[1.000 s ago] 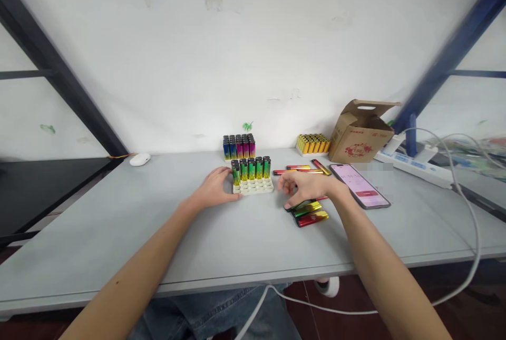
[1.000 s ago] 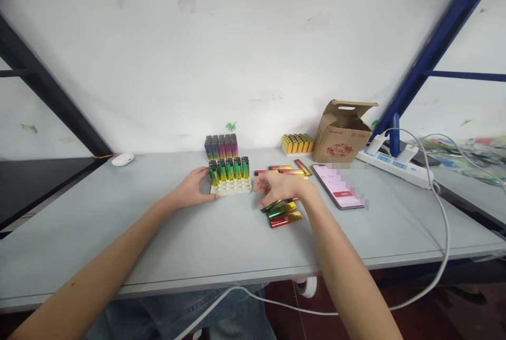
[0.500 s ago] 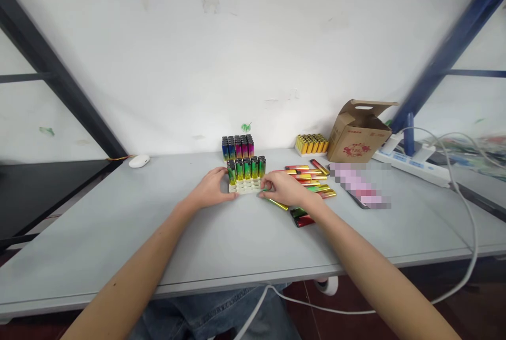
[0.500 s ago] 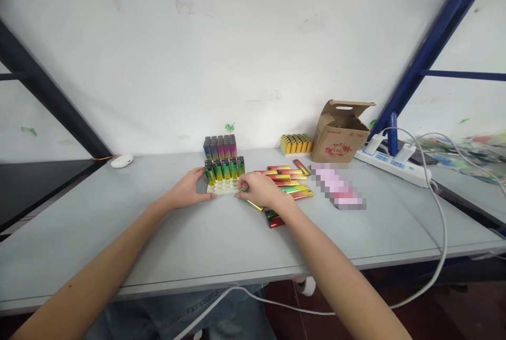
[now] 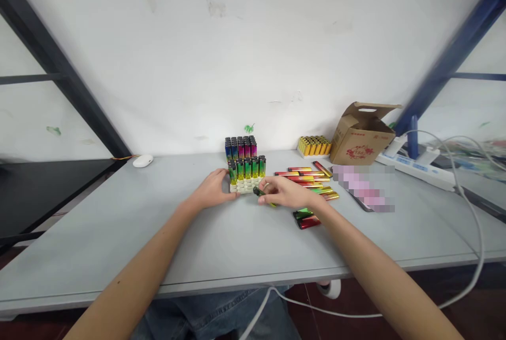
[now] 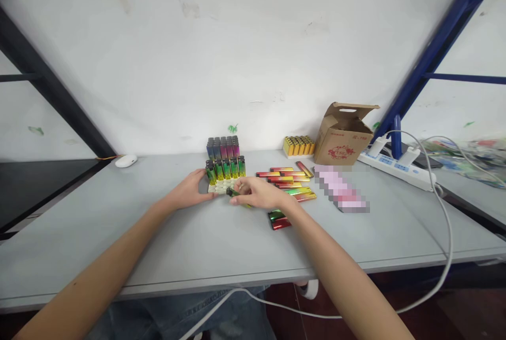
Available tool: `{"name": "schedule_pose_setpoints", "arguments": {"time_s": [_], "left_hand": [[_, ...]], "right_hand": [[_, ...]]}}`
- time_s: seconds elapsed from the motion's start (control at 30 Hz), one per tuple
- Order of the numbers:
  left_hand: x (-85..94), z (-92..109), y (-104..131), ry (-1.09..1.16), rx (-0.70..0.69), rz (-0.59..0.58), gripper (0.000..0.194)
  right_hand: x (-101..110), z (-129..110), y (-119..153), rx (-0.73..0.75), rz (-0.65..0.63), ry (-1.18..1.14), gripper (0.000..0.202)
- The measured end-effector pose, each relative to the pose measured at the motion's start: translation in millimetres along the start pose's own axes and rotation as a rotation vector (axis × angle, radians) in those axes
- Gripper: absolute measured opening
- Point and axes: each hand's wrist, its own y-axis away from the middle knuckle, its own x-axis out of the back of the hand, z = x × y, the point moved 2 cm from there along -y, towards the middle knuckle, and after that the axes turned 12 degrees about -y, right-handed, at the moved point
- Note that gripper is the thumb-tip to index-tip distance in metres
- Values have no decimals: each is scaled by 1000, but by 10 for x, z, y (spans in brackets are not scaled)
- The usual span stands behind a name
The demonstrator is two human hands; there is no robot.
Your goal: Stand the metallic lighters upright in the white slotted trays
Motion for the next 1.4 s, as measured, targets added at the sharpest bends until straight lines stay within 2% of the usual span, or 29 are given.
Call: {"name": "schedule_pose_setpoints", "arguments": {"time_s": [0.07, 0.2, 0.3, 0.43, 0.63, 0.8, 0.97, 1.2, 1.4], "left_hand": [[4, 4, 2, 12, -8, 9, 73], [-3, -4, 14, 0, -5, -10, 71], [-10, -12, 22, -13, -10, -21, 71], [-15, -12, 26, -19, -20, -27, 71], [-12, 0, 31, -11, -22, -22, 68], [4, 27, 41, -33, -16, -61, 67], [5, 36, 39, -26, -24, -38, 64], [-1, 15, 41, -22, -38, -34, 68], [-11, 7, 42, 0, -35, -12, 70]], "right_hand": [[-44, -50, -11, 38, 18, -240, 33], [-70, -68, -53, 85, 146, -683, 30], [-53, -24, -90, 41, 173, -871, 27], [-19, 26, -123, -35, 192, -1014, 28], [-58, 79, -157, -93, 229, -1048, 41], [-160, 104, -168, -110, 125, -1087, 38], [-262, 43, -152, -140, 41, -1110, 38], [-217, 14, -132, -202, 66, -1129, 45], [-198, 74, -161, -168, 88, -1026, 48]]}}
